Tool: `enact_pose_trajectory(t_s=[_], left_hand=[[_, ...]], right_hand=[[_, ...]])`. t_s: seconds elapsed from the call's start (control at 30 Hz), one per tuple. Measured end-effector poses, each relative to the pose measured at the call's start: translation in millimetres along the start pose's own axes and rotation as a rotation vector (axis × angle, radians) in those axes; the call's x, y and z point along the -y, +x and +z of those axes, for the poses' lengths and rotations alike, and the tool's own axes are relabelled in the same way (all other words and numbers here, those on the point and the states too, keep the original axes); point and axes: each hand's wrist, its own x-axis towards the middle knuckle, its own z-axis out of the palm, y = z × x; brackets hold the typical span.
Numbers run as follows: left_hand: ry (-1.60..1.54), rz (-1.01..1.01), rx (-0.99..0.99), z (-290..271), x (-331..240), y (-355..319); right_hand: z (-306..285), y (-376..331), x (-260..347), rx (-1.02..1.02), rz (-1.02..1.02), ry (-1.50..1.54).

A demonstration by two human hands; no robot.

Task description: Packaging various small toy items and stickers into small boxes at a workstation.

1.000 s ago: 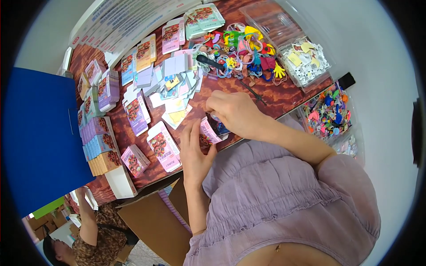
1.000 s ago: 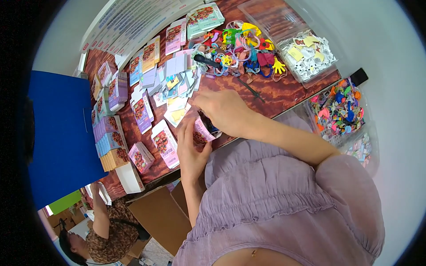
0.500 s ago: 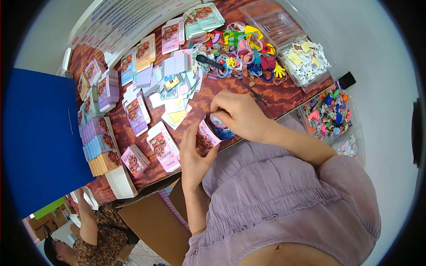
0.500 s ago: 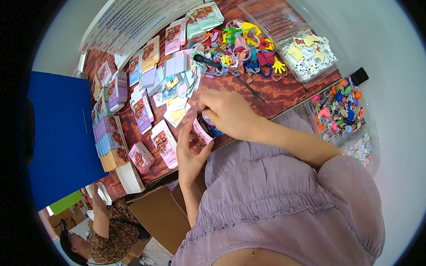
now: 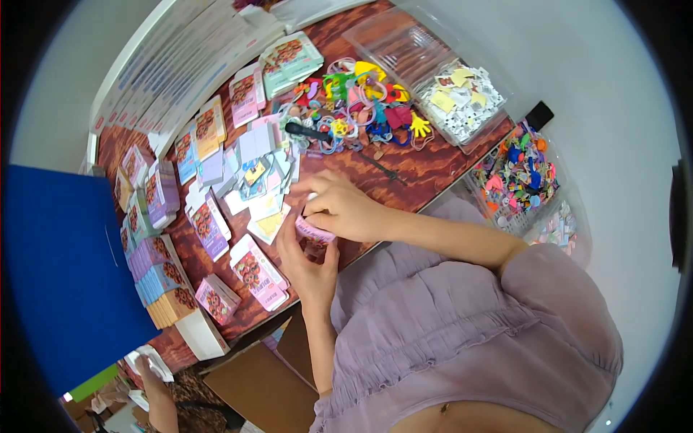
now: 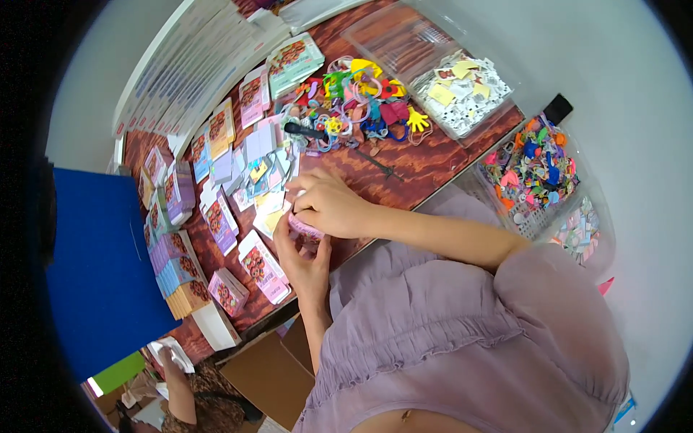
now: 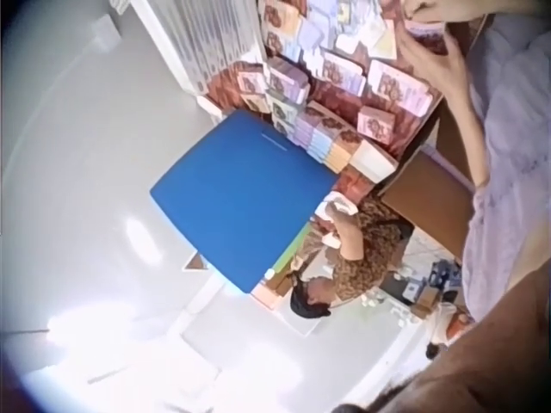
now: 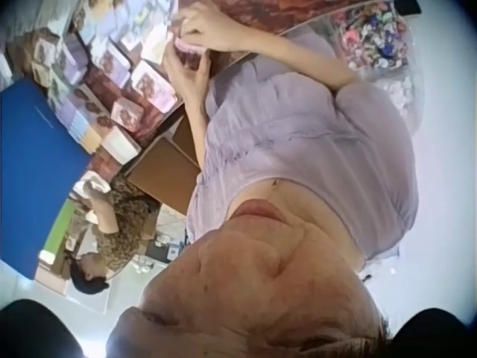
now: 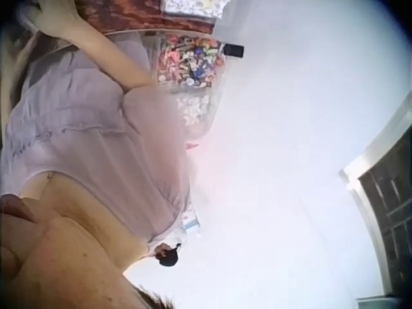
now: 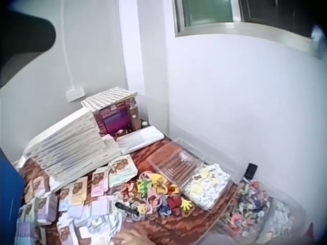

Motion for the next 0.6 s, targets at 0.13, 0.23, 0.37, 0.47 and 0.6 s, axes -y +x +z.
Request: enact_pose_trajectory(t_s=[0.13,0.23,0.37,0.47,0.6], left_hand=[[-0.292,-0.262,-0.016,1,-1,-2],[-0.303,-0.178,0.017,7,0,-1],[-0.218,-0.080,0.083,13,-2,8],[-0.427,-0.262,0.063,10,-15,4],[-0.523,-0.301,0.128,2,-7,1]], right_hand=[[-29,-7,6,-0.066,0.010,0.233],[-25,-17,13,-0.009,-0.188,-0.156],[-42,-25,20,0.133,-0.030,-0.086],[-83,-32,15,0.009,-0.047,0.225],[-172,-49,-34,-0.502,0.350,-0.301]])
